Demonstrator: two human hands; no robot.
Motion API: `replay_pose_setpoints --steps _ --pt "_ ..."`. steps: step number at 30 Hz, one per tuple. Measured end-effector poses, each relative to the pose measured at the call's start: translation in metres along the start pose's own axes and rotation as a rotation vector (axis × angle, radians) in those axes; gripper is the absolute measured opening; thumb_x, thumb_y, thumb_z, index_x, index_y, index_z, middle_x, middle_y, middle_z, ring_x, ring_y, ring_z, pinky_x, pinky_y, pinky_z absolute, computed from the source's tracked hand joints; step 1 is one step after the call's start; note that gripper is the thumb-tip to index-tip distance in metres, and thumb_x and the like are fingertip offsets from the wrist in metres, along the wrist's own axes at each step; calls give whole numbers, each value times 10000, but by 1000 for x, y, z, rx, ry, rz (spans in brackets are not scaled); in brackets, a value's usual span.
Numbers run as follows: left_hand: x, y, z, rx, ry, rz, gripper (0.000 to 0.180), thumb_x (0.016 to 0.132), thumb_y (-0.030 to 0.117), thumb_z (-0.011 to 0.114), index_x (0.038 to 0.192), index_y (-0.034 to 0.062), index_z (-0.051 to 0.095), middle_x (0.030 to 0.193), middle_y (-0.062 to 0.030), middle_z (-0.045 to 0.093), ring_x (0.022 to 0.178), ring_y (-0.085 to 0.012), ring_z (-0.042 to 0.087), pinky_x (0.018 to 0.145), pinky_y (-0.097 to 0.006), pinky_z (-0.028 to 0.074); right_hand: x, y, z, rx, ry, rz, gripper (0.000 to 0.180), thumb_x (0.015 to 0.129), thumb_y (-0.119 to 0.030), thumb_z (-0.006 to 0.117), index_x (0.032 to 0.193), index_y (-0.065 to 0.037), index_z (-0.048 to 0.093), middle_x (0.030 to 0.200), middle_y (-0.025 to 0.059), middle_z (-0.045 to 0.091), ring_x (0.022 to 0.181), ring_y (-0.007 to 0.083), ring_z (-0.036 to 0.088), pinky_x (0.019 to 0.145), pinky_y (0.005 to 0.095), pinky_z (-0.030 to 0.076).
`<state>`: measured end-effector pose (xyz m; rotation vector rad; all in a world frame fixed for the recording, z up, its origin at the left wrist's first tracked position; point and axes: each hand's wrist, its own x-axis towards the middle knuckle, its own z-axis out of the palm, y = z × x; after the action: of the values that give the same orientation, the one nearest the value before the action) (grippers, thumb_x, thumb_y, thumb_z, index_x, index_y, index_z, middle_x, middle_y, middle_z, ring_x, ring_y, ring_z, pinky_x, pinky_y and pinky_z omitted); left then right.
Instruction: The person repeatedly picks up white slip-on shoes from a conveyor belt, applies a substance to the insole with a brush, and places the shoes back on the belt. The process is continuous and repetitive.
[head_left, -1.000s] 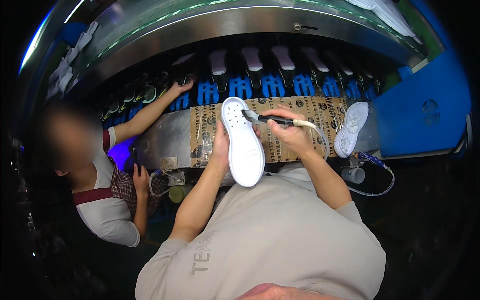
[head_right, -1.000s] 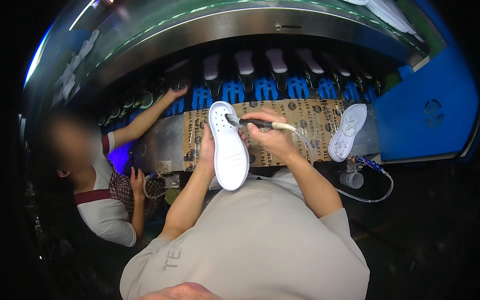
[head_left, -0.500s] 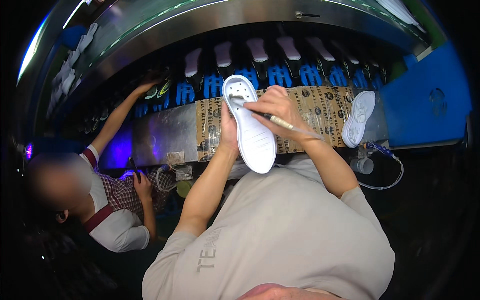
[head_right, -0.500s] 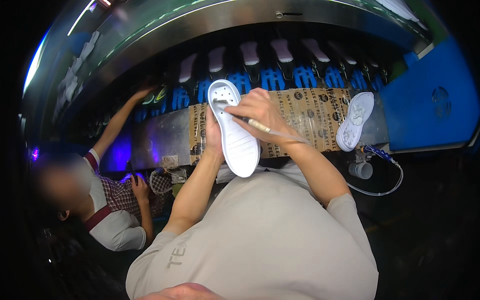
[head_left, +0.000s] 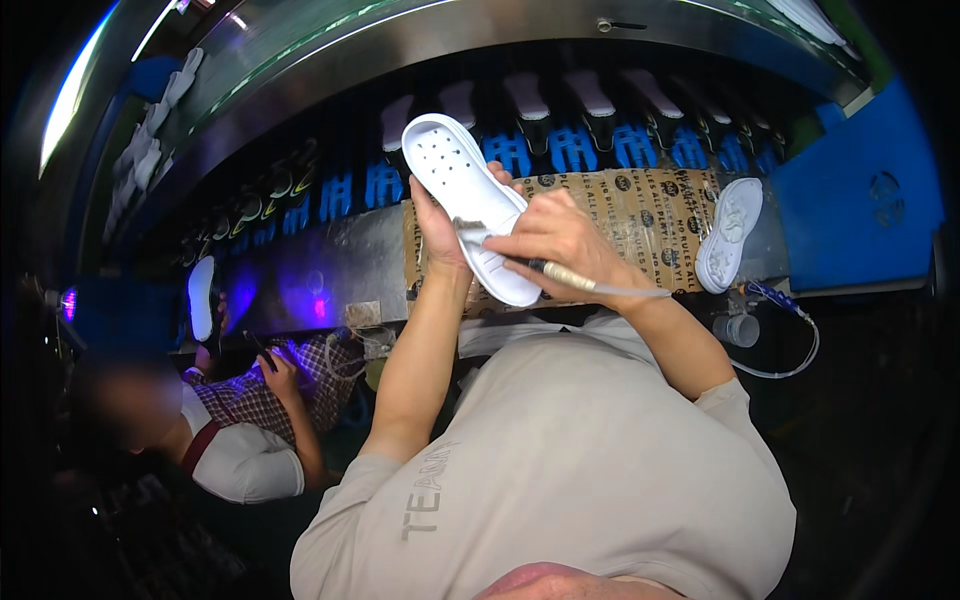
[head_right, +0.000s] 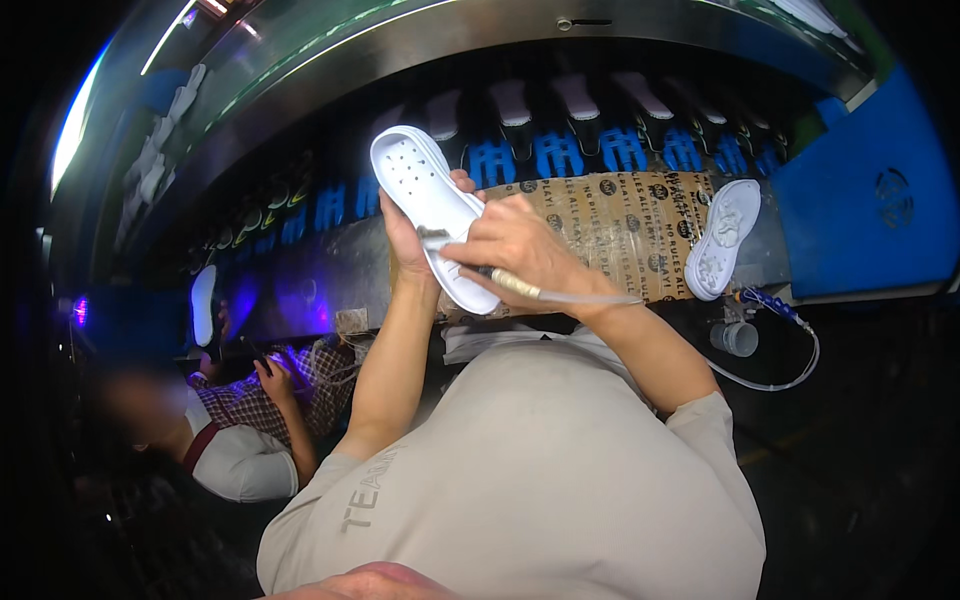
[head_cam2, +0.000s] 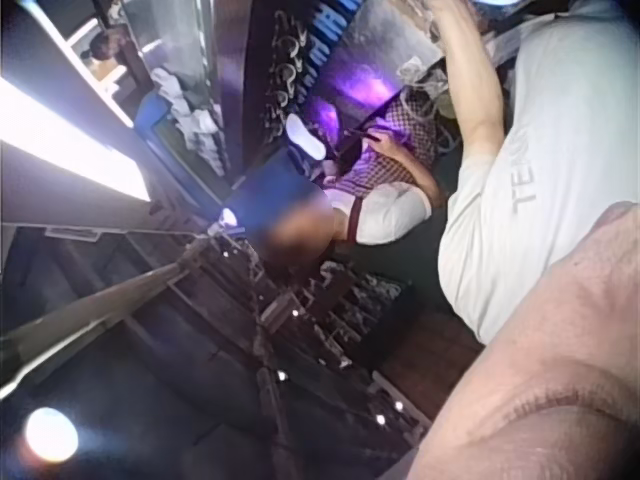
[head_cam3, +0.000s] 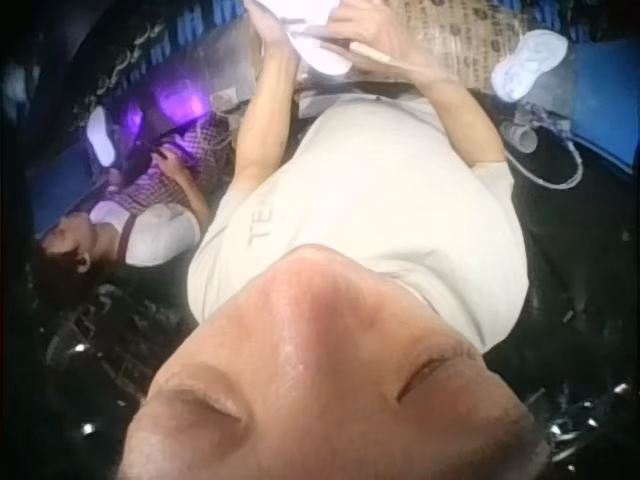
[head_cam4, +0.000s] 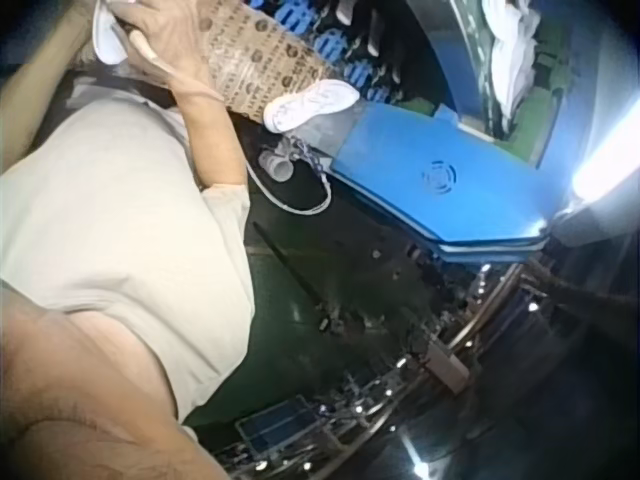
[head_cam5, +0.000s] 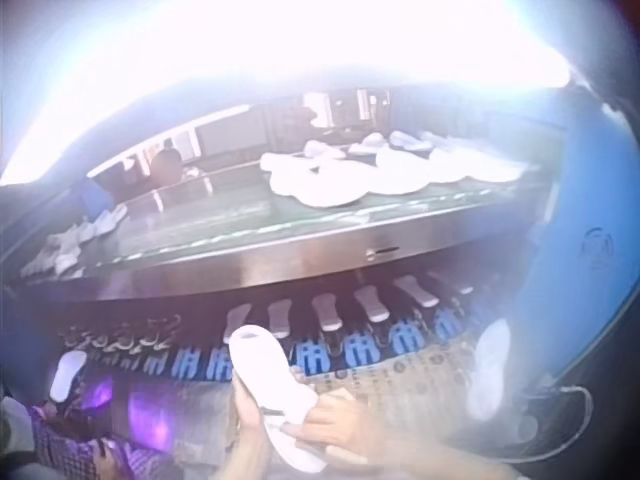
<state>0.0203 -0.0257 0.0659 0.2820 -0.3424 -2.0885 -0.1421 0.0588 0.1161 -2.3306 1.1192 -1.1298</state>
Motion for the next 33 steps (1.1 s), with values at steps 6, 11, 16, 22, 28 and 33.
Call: replay_pose_setpoints --steps 6,11,16,22,28,33 --pt "13 30 0 26 -123 52 973 975 824 214 1256 -36 573 1043 -164 669 935 -307 680 877 -484 594 -4 -8 -13 121 -63 85 284 833 -170 846 1111 -132 801 860 27 705 851 205 598 823 354 429" --pt "24 48 12 109 -265 -65 911 992 804 224 1406 58 541 1078 -206 672 976 -346 690 905 -533 586 -8 -6 -28 474 -247 -53 285 878 -184 798 1156 -125 796 867 35 719 839 197 604 792 360 428" --pt "33 54 31 472 -333 -192 853 1049 720 220 1437 23 519 1113 -251 697 955 -370 748 852 -507 640 -6 -17 -26 104 -372 -106 318 828 -138 841 1143 -128 795 808 29 660 793 189 582 769 351 424" --pt "35 51 63 1273 -137 -313 810 1043 691 410 1329 -15 687 1217 -245 710 1067 -303 727 875 -387 584 -12 -15 -27 -17 -248 -75 322 831 -106 818 1151 -123 786 825 46 648 772 226 592 778 361 462" --pt "41 38 75 1835 -231 -466 868 994 778 393 1331 45 714 1408 -243 639 1296 -389 618 1089 -429 459 -21 -11 -37 87 -129 63 341 823 -77 828 1161 -108 790 875 40 679 740 213 602 698 357 501" --pt "44 36 76 2024 -298 -556 865 991 786 370 1339 74 716 1387 -248 650 1275 -396 636 1064 -445 476 -26 -1 -52 150 -227 24 359 810 -74 837 1157 -162 802 804 21 656 738 191 612 683 347 518"
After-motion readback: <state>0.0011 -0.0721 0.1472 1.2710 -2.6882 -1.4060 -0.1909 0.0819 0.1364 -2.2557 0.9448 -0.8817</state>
